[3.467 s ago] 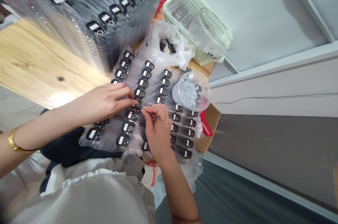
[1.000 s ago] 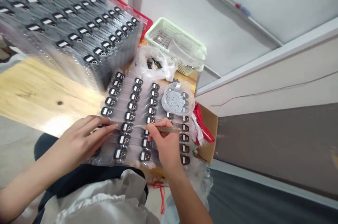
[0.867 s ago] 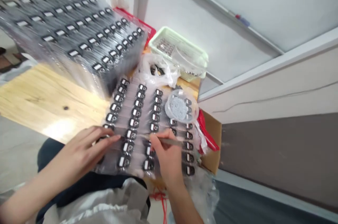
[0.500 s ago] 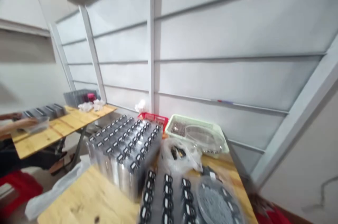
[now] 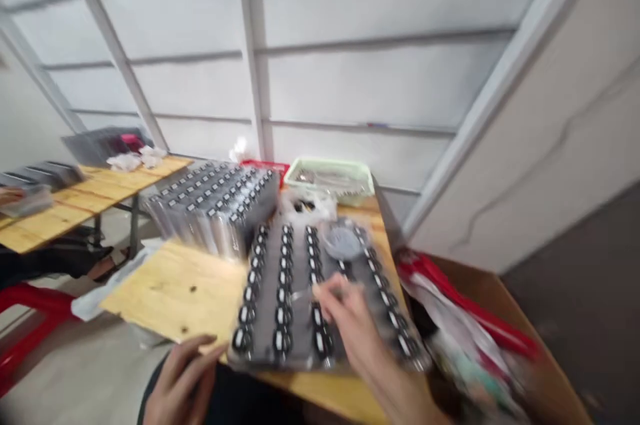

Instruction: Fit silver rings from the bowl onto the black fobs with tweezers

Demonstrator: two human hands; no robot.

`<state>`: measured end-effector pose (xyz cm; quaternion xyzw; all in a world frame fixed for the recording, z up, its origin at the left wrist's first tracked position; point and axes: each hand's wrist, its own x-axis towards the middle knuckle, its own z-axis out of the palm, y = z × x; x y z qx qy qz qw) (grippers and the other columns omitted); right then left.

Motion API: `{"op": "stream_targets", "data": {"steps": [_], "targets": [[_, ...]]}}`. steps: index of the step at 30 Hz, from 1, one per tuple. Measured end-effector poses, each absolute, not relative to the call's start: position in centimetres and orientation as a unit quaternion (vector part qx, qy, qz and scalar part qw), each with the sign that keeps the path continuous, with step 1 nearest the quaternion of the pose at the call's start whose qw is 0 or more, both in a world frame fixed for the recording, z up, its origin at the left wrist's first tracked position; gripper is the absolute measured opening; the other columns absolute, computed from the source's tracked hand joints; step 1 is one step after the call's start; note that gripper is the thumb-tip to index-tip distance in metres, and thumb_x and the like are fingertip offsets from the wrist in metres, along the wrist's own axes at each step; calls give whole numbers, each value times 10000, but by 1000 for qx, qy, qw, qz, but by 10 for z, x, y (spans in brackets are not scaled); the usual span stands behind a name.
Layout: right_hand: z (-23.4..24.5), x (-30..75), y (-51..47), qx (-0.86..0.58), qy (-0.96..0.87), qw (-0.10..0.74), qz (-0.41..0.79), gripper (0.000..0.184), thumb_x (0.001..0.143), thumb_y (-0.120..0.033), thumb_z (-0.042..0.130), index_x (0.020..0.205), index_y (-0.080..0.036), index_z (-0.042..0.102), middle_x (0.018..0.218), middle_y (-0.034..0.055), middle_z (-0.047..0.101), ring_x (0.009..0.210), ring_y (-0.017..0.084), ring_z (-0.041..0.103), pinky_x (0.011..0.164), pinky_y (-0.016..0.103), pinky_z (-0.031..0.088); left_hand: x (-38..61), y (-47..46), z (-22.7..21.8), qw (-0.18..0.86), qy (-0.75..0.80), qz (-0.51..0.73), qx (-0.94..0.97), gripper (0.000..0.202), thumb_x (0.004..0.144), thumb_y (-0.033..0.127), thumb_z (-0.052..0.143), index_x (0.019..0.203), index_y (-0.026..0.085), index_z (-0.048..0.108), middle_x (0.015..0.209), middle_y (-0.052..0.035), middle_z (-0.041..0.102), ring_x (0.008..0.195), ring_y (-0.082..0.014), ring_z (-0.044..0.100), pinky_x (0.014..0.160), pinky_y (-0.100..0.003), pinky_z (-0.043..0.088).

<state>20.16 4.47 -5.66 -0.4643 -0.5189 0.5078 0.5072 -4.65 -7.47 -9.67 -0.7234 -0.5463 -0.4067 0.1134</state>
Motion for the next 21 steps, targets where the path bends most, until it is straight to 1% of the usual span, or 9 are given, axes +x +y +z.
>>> {"op": "stream_targets", "data": {"steps": [1, 2, 4, 6, 9, 13, 18, 21], "targets": [[-53, 203, 48, -447, -513, 503, 533, 432, 660, -566, 752, 591, -222, 499, 559, -35, 472, 498, 127, 421, 489, 274, 349, -44, -73, -96, 86, -548, -391, -734, 381, 907, 104, 490, 1220, 300, 586, 1079, -63, 644, 989, -192, 633, 801, -312, 570], [-50, 204, 53, -446, -509, 494, 545, 420, 651, -538, 767, 608, -216, 500, 565, -41, 481, 494, 116, 419, 476, 258, 339, -40, -69, -94, 71, -548, -385, -740, 386, 908, 104, 504, 1242, 287, 566, 1101, -66, 640, 1033, -200, 611, 853, -336, 555], [-48, 203, 65, -451, -505, 478, 559, 394, 640, -488, 782, 631, -207, 506, 585, -35, 532, 490, 105, 440, 463, 242, 343, -32, -59, -85, 51, -530, -368, -762, 371, 924, 113, 502, 1263, 258, 539, 1153, -73, 637, 1112, -213, 569, 928, -377, 526], [-50, 200, 72, -450, -509, 465, 568, 357, 644, -444, 781, 649, -200, 520, 617, -23, 580, 504, 105, 477, 471, 238, 388, -24, -48, -76, 50, -518, -351, -779, 337, 941, 142, 499, 1262, 241, 531, 1204, -77, 630, 1161, -226, 540, 966, -415, 509], [-57, 196, 76, -443, -521, 451, 574, 319, 642, -393, 778, 655, -198, 526, 616, -24, 597, 505, 104, 504, 472, 235, 441, -11, -30, -70, 50, -512, -316, -797, 313, 962, 213, 486, 1273, 206, 516, 1239, -99, 625, 1181, -244, 540, 977, -451, 512], [-64, 198, 78, -447, -535, 440, 566, 291, 641, -344, 770, 645, -194, 520, 567, -46, 577, 449, 88, 497, 412, 208, 424, 3, -5, -79, 46, -499, -277, -820, 319, 963, 257, 474, 1265, 164, 515, 1242, -134, 630, 1172, -277, 568, 969, -488, 517], [-66, 201, 82, -452, -547, 432, 556, 277, 652, -329, 748, 650, -198, 505, 548, -47, 603, 421, 92, 524, 389, 200, 434, 11, 10, -87, 41, -496, -266, -826, 344, 970, 262, 437, 1290, 136, 458, 1172, -144, 654, 1110, -282, 592, 901, -465, 524], [-67, 199, 84, -454, -558, 425, 550, 264, 655, -309, 737, 646, -203, 495, 531, -53, 600, 416, 101, 540, 393, 205, 446, 12, 11, -84, 37, -497, -252, -829, 301, 976, 260, 411, 1241, 129, 468, 1151, -140, 657, 1108, -286, 582, 887, -460, 505]]}}
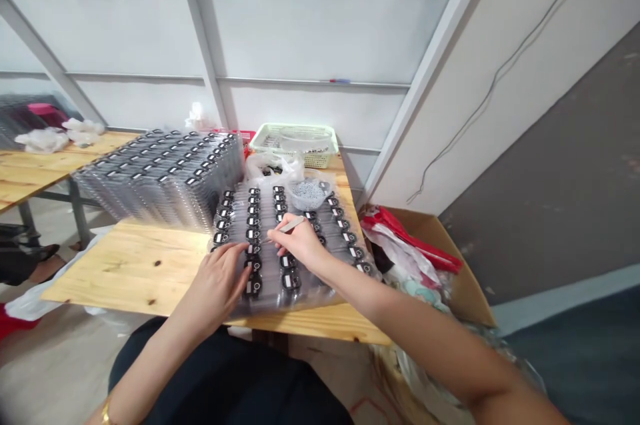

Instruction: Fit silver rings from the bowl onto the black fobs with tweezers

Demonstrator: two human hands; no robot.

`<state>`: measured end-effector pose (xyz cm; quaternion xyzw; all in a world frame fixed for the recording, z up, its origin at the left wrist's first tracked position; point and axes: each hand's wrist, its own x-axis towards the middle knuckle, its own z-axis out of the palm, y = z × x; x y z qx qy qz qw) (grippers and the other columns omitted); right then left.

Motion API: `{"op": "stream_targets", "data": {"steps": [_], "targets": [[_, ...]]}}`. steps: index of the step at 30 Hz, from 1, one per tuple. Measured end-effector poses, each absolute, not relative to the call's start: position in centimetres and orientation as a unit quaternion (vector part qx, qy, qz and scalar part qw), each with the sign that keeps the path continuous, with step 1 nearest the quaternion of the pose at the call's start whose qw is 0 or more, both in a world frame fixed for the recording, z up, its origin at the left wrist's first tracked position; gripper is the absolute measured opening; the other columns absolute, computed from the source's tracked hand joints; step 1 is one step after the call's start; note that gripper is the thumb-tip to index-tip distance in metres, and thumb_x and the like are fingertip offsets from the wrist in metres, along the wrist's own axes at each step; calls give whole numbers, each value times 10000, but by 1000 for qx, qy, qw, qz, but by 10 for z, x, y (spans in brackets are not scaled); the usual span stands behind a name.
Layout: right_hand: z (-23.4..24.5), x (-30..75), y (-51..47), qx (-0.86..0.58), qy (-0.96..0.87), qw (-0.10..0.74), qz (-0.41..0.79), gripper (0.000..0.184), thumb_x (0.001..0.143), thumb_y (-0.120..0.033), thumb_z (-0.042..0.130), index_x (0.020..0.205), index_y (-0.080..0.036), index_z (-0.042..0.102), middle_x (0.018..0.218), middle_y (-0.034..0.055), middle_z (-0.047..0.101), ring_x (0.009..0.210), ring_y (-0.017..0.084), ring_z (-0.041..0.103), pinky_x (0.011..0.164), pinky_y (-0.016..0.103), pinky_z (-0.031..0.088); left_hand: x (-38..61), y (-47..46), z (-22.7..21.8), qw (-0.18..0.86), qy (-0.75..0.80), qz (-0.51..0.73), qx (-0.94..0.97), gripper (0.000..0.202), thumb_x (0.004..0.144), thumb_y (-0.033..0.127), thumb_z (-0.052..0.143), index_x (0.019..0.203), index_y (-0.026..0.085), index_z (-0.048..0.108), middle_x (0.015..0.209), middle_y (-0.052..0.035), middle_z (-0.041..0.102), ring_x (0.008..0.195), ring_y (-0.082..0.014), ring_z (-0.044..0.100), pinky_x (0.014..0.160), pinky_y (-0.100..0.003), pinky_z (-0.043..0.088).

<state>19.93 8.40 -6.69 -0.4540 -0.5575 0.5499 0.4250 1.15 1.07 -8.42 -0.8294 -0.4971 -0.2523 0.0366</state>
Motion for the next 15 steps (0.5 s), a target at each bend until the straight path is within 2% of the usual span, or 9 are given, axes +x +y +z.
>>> {"op": "stream_targets", "data": {"steps": [5, 10, 15], "targets": [[-64, 196, 86, -456, -584, 413, 530, 232, 666, -272, 718, 622, -204, 501, 512, -50, 581, 410, 97, 519, 376, 186, 396, 12, 9, -80, 25, -502, -229, -834, 259, 974, 239, 390, 1205, 163, 477, 1133, -108, 661, 1086, -260, 583, 879, -416, 460], [-64, 196, 86, -461, -600, 402, 516, 208, 694, -265, 680, 621, -217, 492, 485, -46, 562, 375, 95, 466, 343, 189, 335, 12, 9, -74, 17, -514, -210, -832, 264, 975, 256, 384, 1199, 173, 496, 1157, -111, 632, 1083, -265, 563, 895, -431, 417], [-66, 196, 88, -465, -609, 392, 510, 201, 708, -272, 660, 623, -217, 487, 504, -36, 574, 373, 93, 447, 355, 200, 330, 13, 12, -71, 3, -520, -189, -833, 263, 979, 253, 370, 1183, 156, 506, 1111, -108, 630, 1042, -256, 567, 870, -422, 414]]}}
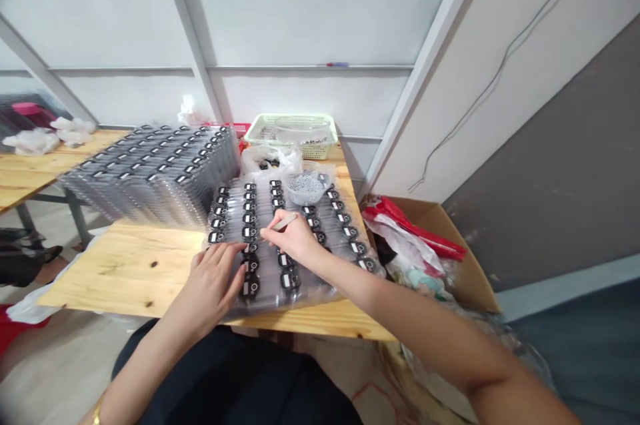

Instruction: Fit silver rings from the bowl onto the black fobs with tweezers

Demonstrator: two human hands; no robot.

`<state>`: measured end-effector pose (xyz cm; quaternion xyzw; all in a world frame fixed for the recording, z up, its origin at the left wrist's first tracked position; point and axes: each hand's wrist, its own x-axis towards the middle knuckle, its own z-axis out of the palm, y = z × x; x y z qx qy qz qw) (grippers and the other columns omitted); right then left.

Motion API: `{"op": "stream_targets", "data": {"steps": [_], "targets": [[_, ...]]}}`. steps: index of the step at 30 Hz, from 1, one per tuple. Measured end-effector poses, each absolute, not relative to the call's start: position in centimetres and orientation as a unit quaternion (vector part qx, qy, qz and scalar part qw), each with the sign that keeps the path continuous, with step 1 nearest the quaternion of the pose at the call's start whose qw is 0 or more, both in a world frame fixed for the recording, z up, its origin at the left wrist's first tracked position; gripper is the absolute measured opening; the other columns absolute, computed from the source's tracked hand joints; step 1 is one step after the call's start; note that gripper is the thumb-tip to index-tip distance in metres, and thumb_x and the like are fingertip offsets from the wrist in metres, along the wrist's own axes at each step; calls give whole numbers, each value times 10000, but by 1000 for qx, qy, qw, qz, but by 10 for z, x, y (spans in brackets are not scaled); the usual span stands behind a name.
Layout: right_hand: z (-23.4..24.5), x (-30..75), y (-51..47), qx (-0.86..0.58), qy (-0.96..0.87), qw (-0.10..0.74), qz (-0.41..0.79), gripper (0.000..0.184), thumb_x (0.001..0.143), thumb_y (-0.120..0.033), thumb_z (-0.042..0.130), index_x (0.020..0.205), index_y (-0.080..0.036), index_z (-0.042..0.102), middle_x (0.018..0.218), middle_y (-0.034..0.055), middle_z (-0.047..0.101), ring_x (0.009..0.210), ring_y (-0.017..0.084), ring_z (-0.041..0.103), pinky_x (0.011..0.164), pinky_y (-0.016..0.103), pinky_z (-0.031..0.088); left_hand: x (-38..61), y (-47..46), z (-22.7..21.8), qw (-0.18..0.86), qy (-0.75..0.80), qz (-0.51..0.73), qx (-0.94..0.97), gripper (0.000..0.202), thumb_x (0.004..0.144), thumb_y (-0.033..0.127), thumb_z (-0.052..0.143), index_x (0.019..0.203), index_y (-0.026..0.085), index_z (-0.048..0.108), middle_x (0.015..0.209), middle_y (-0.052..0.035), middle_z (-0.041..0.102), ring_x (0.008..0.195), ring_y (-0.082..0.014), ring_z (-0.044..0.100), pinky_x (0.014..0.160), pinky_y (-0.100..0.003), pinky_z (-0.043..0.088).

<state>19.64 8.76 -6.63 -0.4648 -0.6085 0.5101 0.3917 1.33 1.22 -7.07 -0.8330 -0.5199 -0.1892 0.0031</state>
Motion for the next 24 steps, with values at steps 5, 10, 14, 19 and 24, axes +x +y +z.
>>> {"op": "stream_targets", "data": {"steps": [5, 10, 14, 19, 24], "targets": [[-68, 197, 89, -464, -623, 384, 499, 208, 714, -264, 661, 622, -216, 480, 516, -36, 579, 383, 93, 455, 382, 205, 325, 14, 13, -73, 0, -525, -177, -833, 284, 978, 245, 357, 1202, 153, 505, 1147, -105, 613, 1073, -262, 553, 886, -431, 406], [-67, 199, 89, -464, -635, 378, 489, 199, 728, -255, 653, 629, -217, 485, 525, -36, 581, 415, 100, 469, 427, 217, 330, 13, 15, -70, -1, -530, -160, -833, 309, 977, 278, 361, 1212, 158, 522, 1173, -109, 601, 1098, -278, 541, 905, -455, 404], [-67, 198, 88, -462, -640, 382, 481, 195, 724, -255, 649, 619, -214, 490, 528, -38, 563, 481, 112, 490, 484, 228, 347, 14, 18, -69, 1, -529, -146, -836, 322, 974, 290, 354, 1183, 157, 559, 1146, -118, 598, 1067, -288, 544, 903, -477, 409], [-67, 198, 89, -464, -644, 379, 475, 196, 708, -255, 655, 607, -209, 494, 527, -37, 555, 499, 116, 481, 505, 236, 341, 14, 19, -70, 8, -526, -135, -839, 334, 972, 296, 345, 1157, 166, 591, 1139, -127, 590, 1051, -297, 545, 900, -495, 414], [-65, 200, 90, -462, -644, 380, 477, 201, 695, -246, 661, 595, -208, 491, 531, -42, 538, 487, 107, 457, 490, 234, 330, 14, 18, -69, 14, -524, -127, -842, 324, 970, 310, 359, 1144, 180, 600, 1166, -126, 582, 1070, -303, 537, 910, -505, 414]]}}
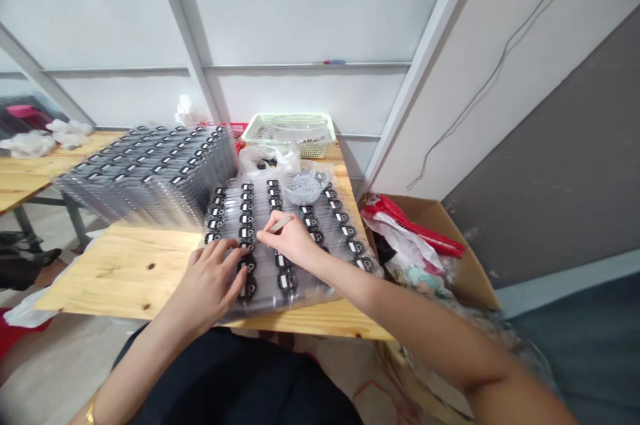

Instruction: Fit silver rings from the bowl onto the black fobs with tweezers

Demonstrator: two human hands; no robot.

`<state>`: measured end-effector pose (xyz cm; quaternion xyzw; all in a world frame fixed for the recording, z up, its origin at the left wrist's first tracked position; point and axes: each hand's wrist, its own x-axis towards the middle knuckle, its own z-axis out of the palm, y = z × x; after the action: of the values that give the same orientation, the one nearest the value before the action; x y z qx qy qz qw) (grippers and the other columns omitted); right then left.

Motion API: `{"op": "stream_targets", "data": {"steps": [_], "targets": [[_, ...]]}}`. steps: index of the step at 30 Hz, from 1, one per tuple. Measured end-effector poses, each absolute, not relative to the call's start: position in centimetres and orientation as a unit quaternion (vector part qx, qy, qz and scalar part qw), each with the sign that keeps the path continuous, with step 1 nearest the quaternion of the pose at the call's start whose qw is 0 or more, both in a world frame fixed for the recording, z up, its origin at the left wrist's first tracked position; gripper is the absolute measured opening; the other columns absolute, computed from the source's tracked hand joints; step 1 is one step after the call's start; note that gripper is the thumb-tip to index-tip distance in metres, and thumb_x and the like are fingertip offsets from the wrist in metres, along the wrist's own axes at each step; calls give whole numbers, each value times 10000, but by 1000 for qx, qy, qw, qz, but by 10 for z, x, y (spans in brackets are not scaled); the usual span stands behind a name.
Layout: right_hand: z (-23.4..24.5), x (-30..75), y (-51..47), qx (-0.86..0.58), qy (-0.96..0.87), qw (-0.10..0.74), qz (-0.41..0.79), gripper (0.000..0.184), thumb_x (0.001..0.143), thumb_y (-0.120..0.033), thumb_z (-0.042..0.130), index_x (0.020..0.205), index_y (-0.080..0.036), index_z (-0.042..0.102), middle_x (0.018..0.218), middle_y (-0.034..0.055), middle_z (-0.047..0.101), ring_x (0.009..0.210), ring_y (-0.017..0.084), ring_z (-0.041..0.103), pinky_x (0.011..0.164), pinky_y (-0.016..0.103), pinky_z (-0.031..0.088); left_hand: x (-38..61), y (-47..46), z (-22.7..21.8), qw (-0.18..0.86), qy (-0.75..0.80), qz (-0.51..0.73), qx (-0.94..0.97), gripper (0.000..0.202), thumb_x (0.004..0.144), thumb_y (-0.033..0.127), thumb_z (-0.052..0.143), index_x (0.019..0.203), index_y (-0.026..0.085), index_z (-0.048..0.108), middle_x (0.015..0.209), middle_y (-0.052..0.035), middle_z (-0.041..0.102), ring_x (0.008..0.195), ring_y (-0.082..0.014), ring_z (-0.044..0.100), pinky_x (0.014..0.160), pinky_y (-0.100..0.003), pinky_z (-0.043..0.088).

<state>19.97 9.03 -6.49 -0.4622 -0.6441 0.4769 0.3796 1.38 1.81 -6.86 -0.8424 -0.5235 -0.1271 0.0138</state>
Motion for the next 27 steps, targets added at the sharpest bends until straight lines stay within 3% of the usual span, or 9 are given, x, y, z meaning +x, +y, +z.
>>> {"op": "stream_targets", "data": {"steps": [6, 10, 16, 20, 27], "targets": [[-67, 198, 87, -449, -621, 393, 509, 225, 715, -312, 662, 643, -219, 470, 502, -72, 471, 413, 97, 432, 420, 227, 309, 14, 19, -69, 23, -522, -128, -843, 320, 971, 308, 359, 1136, 173, 598, 1163, -127, 591, 1068, -297, 548, 900, -491, 429], [-53, 213, 93, -438, -603, 436, 504, 257, 741, -397, 672, 707, -221, 487, 585, -61, 530, 424, 92, 456, 433, 232, 353, 12, 20, -74, 37, -513, -145, -845, 332, 972, 325, 368, 1177, 169, 578, 1130, -128, 604, 1027, -292, 571, 855, -475, 450], [-19, 272, 147, -474, -621, 554, 286, 208, 737, -390, 696, 722, -217, 581, 655, -15, 594, 585, 148, 550, 548, 272, 422, 9, 13, -75, 96, -473, -210, -850, 307, 968, 286, 414, 1239, 219, 542, 1167, -104, 599, 1076, -260, 571, 847, -416, 454], [-28, 292, 182, -495, -641, 535, 241, 176, 676, -288, 716, 612, -211, 571, 639, 7, 610, 658, 189, 593, 637, 311, 454, 10, 1, -71, 112, -462, -244, -845, 312, 966, 300, 434, 1256, 244, 533, 1190, -89, 598, 1104, -222, 571, 842, -356, 467], [-43, 296, 201, -509, -673, 491, 216, 145, 728, -272, 690, 672, -216, 569, 684, 9, 655, 683, 192, 621, 669, 310, 458, -10, -14, -80, 140, -453, -247, -845, 331, 952, 345, 448, 1261, 294, 557, 1169, -51, 649, 1042, -202, 624, 791, -310, 500]]}}
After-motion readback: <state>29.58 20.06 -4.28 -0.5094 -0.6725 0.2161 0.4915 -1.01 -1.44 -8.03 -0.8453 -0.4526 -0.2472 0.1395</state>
